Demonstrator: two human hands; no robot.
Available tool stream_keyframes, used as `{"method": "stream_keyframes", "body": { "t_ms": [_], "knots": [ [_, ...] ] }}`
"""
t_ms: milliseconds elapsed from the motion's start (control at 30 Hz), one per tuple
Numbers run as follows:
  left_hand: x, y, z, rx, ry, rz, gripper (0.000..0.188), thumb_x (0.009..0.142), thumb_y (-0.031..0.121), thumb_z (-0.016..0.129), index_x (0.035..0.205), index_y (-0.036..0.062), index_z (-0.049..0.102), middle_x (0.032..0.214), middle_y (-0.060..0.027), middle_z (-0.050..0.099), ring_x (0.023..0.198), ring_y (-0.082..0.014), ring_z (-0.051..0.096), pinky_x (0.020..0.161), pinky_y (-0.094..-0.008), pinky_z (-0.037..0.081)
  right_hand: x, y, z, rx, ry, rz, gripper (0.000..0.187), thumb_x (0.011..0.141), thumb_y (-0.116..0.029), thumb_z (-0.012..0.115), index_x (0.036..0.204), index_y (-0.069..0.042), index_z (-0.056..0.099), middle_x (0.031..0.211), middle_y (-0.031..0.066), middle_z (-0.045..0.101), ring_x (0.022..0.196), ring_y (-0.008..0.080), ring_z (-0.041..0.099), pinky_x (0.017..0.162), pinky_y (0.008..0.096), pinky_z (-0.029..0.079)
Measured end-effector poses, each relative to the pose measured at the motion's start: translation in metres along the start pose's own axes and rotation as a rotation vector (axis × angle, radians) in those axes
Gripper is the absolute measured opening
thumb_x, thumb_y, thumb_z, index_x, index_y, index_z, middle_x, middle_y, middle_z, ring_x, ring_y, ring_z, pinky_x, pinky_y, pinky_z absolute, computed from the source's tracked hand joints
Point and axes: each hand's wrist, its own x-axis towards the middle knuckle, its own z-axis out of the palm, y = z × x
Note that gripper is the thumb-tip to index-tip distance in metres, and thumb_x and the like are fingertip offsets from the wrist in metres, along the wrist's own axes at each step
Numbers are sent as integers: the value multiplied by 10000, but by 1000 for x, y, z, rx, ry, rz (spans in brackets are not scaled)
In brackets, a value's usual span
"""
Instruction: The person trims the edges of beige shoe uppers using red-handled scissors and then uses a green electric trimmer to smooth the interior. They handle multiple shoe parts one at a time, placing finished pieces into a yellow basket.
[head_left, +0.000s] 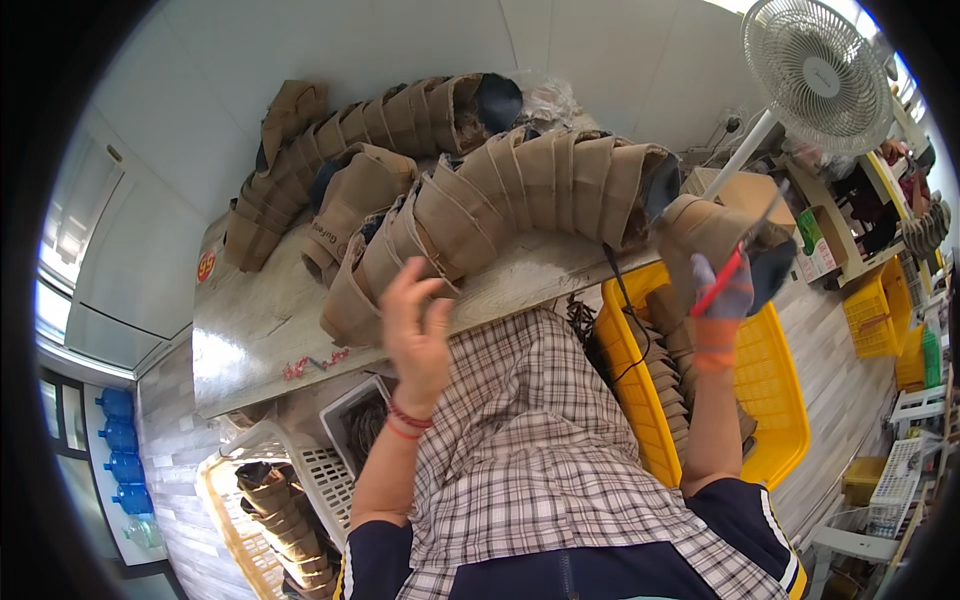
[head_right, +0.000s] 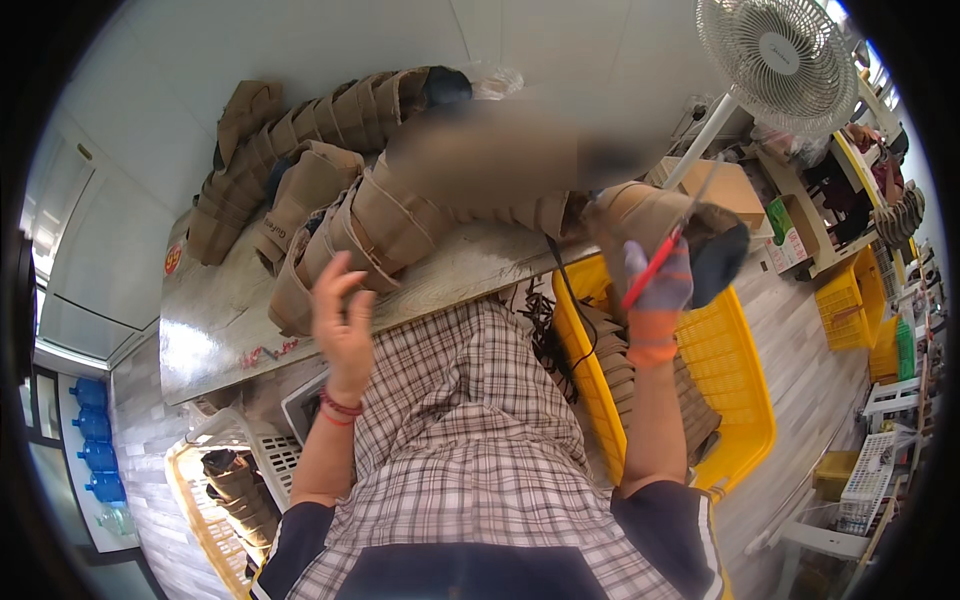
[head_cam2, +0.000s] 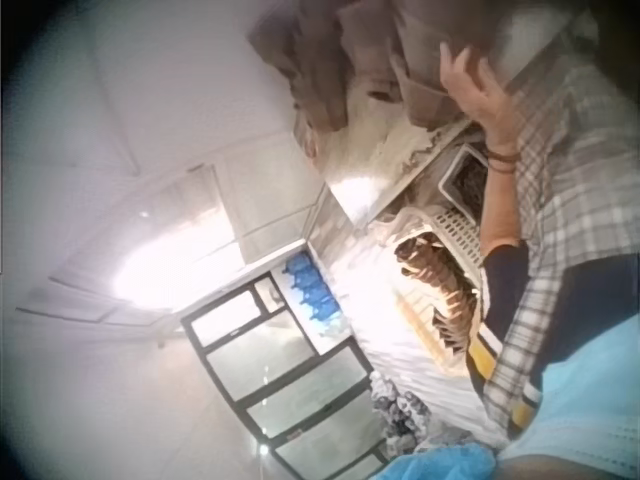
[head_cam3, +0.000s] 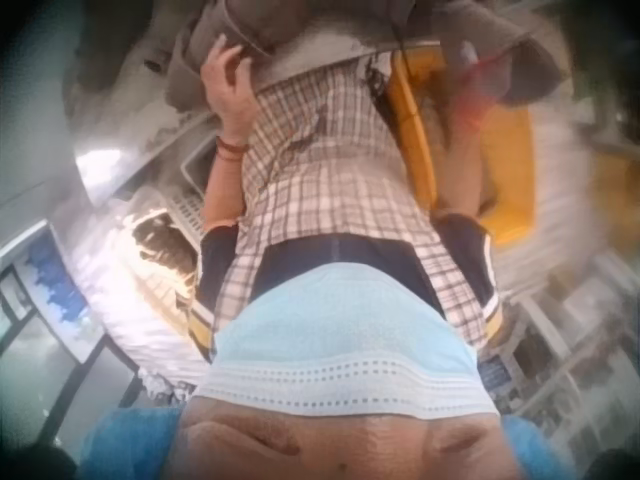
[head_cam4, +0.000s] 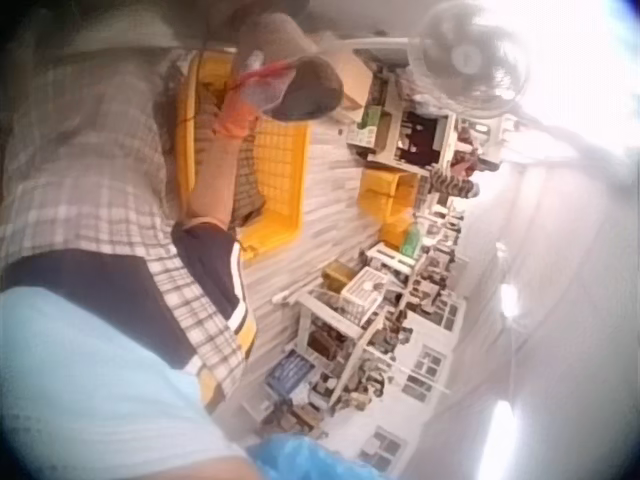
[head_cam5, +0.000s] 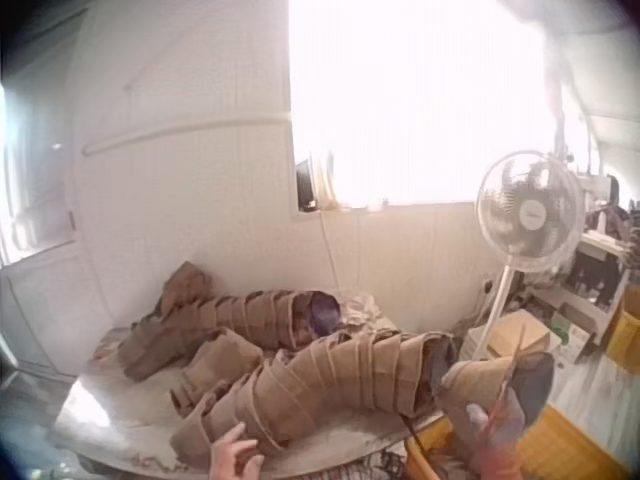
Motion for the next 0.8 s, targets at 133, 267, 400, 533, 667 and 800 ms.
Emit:
{"method": "stream_keyframes", "body": {
  "t_ms": [133, 267, 400, 533, 667, 800],
  "knots": [
    [0, -85, -55, 116, 513, -291, 149, 903, 126, 570, 997, 11, 563, 1083, -99, 567, 989, -194, 540, 845, -315, 451, 73, 77, 19, -29, -205, 39, 313, 768, -21, 680, 1059, -20, 566, 831, -16, 576, 693, 70, 511, 597, 235, 430],
    [-56, -158, -100, -251, 562, -726, 218, 929, 216, 553, 982, 5, 559, 939, -63, 603, 852, -146, 558, 746, -267, 451, 85, 91, 53, 336, -482, 298, 302, 750, -59, 687, 1029, -35, 572, 796, -40, 545, 626, 42, 448, 523, 213, 355],
    [-64, -160, -99, -658, 348, -765, 339, 935, 295, 535, 1145, 29, 549, 1090, -81, 602, 1002, -176, 552, 877, -322, 429, 86, 55, 71, 471, -575, 299, 467, 747, -39, 634, 1198, 19, 529, 1106, 97, 610, 934, 202, 607, 829, 286, 483],
    [-49, -171, -81, -756, 85, -712, 484, 911, 359, 553, 1264, 32, 503, 1258, -100, 546, 1170, -229, 503, 1009, -392, 371, 108, 161, 61, 92, -573, -197, 452, 763, -5, 615, 1204, 11, 519, 1137, 115, 600, 995, 221, 607, 874, 315, 488],
    [-28, -164, -93, -1160, 83, -836, 521, 875, 345, 603, 1260, 10, 499, 1259, -98, 547, 1165, -238, 510, 1014, -396, 375, 102, 109, 85, 495, -587, 298, 337, 811, -35, 597, 1143, -10, 545, 1058, 114, 621, 959, 218, 618, 849, 318, 505],
    [-15, -196, -121, -1088, 76, -772, 493, 864, 282, 621, 1251, -1, 502, 1237, -108, 561, 1137, -239, 535, 991, -385, 404, 101, 100, 98, 480, -643, 329, 338, 813, -74, 608, 1138, -33, 529, 1018, 93, 636, 904, 202, 627, 808, 299, 517]
  ]
}}
